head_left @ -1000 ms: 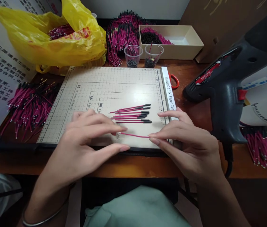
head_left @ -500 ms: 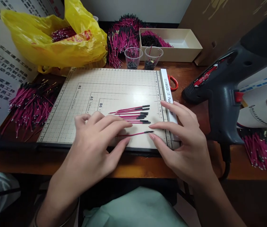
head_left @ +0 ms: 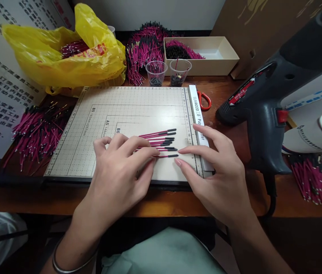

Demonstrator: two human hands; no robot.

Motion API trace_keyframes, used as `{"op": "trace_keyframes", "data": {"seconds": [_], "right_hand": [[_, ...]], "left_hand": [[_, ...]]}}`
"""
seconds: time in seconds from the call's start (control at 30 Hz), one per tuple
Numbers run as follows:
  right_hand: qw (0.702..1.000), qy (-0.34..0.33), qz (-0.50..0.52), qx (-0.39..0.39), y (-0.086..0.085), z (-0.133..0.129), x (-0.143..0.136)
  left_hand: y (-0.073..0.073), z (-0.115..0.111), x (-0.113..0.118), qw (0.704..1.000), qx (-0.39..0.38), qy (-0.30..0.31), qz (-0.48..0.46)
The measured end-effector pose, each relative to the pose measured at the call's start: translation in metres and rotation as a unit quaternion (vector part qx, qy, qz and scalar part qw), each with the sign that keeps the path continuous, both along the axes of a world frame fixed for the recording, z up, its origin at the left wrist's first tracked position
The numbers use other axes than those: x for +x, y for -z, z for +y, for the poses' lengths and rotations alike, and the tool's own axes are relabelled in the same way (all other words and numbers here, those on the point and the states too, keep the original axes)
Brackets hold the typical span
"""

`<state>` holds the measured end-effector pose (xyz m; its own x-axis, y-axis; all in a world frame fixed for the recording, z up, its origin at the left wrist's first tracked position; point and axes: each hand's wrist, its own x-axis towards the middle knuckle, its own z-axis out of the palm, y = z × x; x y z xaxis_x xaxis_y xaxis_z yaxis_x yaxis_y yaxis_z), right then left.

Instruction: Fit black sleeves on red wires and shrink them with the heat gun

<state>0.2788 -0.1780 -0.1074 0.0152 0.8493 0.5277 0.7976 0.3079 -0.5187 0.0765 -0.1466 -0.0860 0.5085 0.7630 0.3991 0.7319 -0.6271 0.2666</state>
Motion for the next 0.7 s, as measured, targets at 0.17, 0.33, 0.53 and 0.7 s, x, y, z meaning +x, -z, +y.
{"op": "trace_keyframes", "data": {"seconds": [0.17,0.33,0.53,0.7], "right_hand": [[1.0,0.029,-0.007,0.011,0.0,0.0,-0.002],[0.998,0.06,-0.023,0.018,-0.004,-0.006,-0.002],[0.997,0.046,-0.061,0.028,-0.003,-0.013,-0.002],[0.993,-0.021,-0.112,0.018,0.005,-0.025,0.006]], "left_hand": [[0.004,-0.005,0.011,0.999,0.005,-0.023,-0.023],[0.01,-0.024,0.022,1.0,0.026,-0.005,-0.01],[0.022,-0.038,0.021,0.999,0.033,-0.003,0.015],[0.024,-0.033,0.014,0.995,0.058,0.051,0.068]]}}
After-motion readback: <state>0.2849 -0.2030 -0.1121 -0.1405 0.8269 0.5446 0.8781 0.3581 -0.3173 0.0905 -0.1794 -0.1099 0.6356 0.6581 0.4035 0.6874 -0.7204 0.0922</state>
